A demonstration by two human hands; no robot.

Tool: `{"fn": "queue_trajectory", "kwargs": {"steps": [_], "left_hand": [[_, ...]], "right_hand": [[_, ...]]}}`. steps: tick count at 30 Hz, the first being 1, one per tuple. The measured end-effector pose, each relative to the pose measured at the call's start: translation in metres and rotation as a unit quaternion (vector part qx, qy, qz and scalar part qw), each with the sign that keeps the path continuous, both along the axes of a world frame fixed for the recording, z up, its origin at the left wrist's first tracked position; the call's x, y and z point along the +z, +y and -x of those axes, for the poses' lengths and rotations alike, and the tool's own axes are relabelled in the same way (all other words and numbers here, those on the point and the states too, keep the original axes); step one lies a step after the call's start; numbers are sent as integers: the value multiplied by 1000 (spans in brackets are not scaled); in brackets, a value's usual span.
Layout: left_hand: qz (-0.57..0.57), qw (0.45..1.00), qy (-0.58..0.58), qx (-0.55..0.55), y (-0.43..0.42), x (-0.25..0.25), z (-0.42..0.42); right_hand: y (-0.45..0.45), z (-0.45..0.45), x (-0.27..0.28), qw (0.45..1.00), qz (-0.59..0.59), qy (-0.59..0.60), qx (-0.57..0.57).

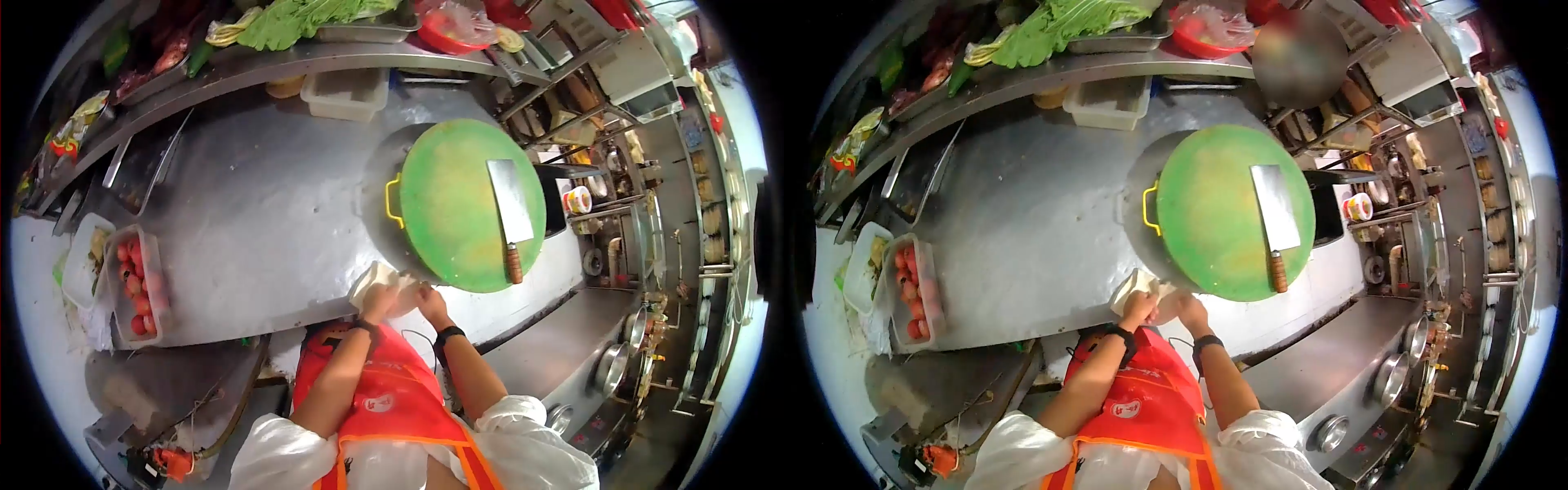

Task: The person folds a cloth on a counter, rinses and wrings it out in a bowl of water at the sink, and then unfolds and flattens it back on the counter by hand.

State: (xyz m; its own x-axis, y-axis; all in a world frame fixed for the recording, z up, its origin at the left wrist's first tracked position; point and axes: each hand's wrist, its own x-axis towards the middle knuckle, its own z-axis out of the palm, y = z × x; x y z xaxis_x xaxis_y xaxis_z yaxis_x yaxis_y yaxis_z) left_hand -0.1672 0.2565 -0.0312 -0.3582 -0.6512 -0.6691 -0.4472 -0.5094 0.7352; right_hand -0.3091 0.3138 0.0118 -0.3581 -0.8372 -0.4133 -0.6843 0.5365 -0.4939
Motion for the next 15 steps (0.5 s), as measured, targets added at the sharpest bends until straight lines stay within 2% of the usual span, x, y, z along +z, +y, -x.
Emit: {"fn": "queue_trajectory", "kwargs": {"steps": [1,2,4,5,7,8,11,15], "left_hand": [[-13,1000,5,5,0,-5,-1],[-24,1000,9,12,-1,-14,-1],[-17,999,28,32,1,-29,-4],[-15,998,43,54,4,-38,-8],[2,997,22,68,7,-57,-21],[17,997,3,77,7,-62,-31],[44,991,-7,126,-2,-56,-69],[57,975,-1,216,-2,-52,-123]], "right_hand": [[5,4,1,997,-27,-4,72],[8,2,-1,997,-22,1,71],[11,-11,-8,985,67,9,159],[5,-21,-3,984,68,7,163],[-13,-46,17,985,-55,15,163],[-17,-58,12,983,-53,12,173],[-35,-94,-15,948,-31,-24,317],[-45,-141,-33,929,3,-2,370]]}}
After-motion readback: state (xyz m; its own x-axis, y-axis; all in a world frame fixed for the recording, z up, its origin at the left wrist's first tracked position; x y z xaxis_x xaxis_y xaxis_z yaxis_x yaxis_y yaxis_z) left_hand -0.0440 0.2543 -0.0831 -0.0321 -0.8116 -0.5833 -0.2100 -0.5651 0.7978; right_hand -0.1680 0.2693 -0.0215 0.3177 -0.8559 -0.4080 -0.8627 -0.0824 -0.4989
